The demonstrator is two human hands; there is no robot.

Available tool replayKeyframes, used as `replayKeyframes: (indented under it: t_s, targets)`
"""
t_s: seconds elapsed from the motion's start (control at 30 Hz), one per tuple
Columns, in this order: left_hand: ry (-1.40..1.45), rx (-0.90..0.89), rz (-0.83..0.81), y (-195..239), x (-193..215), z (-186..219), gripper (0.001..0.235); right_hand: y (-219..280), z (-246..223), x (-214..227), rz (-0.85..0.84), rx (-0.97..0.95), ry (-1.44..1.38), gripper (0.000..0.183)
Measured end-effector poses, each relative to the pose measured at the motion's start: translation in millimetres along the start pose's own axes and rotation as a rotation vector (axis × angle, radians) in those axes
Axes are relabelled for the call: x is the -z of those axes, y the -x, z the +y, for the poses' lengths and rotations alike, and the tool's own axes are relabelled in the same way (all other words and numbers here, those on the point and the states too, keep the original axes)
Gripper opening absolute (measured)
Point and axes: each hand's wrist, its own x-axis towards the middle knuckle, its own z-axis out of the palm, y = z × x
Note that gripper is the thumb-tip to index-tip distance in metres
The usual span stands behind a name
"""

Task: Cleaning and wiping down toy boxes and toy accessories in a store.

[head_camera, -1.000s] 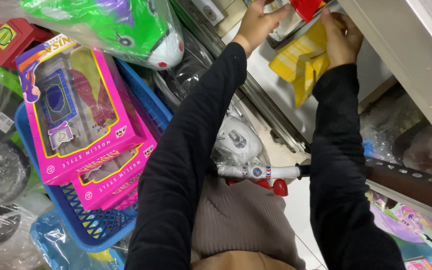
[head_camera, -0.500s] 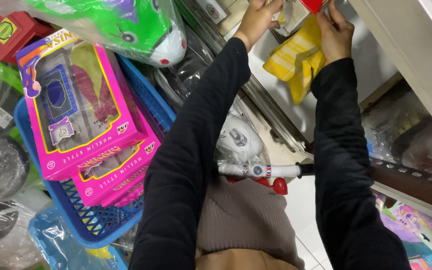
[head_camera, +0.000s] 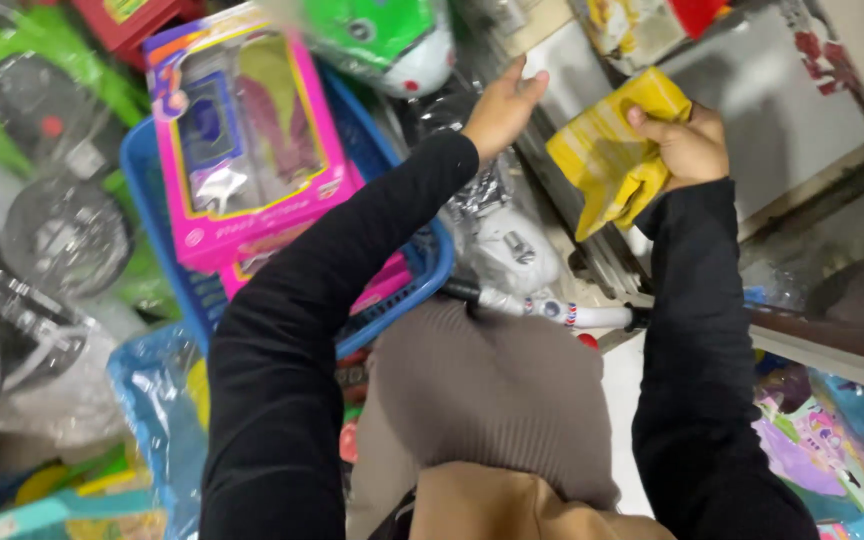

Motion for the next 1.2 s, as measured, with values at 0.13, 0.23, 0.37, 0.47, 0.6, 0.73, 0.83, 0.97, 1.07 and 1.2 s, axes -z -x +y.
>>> replayKeyframes:
  t_s: [0.13,0.23,0.37,0.47,0.6,0.73,0.83,0.97,1.07,1.2]
  targets:
    - [0.063,0.111,0.041,75.5,63.8,57.7,0.081,25.7,-29.0,-66.5,-0.252,0.023,-0.023,0.031]
    - [0.076,0.096,0.085,111.3,115.3,47.3,0.079,43.7,-38.9,-133.2,-0.365,0.076,-0.027,0.029]
    - [-0.076,-0.142,0.268,160.0,196.6,27.2,0.067,44.5,-15.1,-217.8,-0.382,0.258,0.052,0.025]
    - [-0.362,-0.118,0.465,197.6,252.6,22.6,0.063,36.6,21.8,-265.3,-0.289,0.346,0.091,0.023]
    - [-0.630,-0.054,0.725,227.4,308.9,-15.0,0.072,39.7,54.0,-306.8,-0.245,0.344,0.127,0.022]
    - [-0.495,0.170,0.709,234.3,342.3,-39.5,0.071,30.8,89.1,-328.5,-0.279,0.155,0.042,0.027]
    - [-0.030,0.321,0.576,237.7,358.9,-71.3,0.055,34.8,97.0,-327.6,-0.404,-0.114,-0.057,0.027]
    - [0.267,0.183,0.460,260.6,345.6,-58.0,0.055,35.0,96.1,-317.6,-0.506,-0.367,-0.119,0.028]
    - [0.301,0.082,0.481,271.9,335.3,-49.6,0.052,51.7,77.4,-309.8,-0.555,-0.421,-0.153,0.032]
    - [0.482,0.066,0.498,302.4,317.4,9.2,0.054,92.3,29.7,-272.5,-0.604,-0.472,-0.193,0.032]
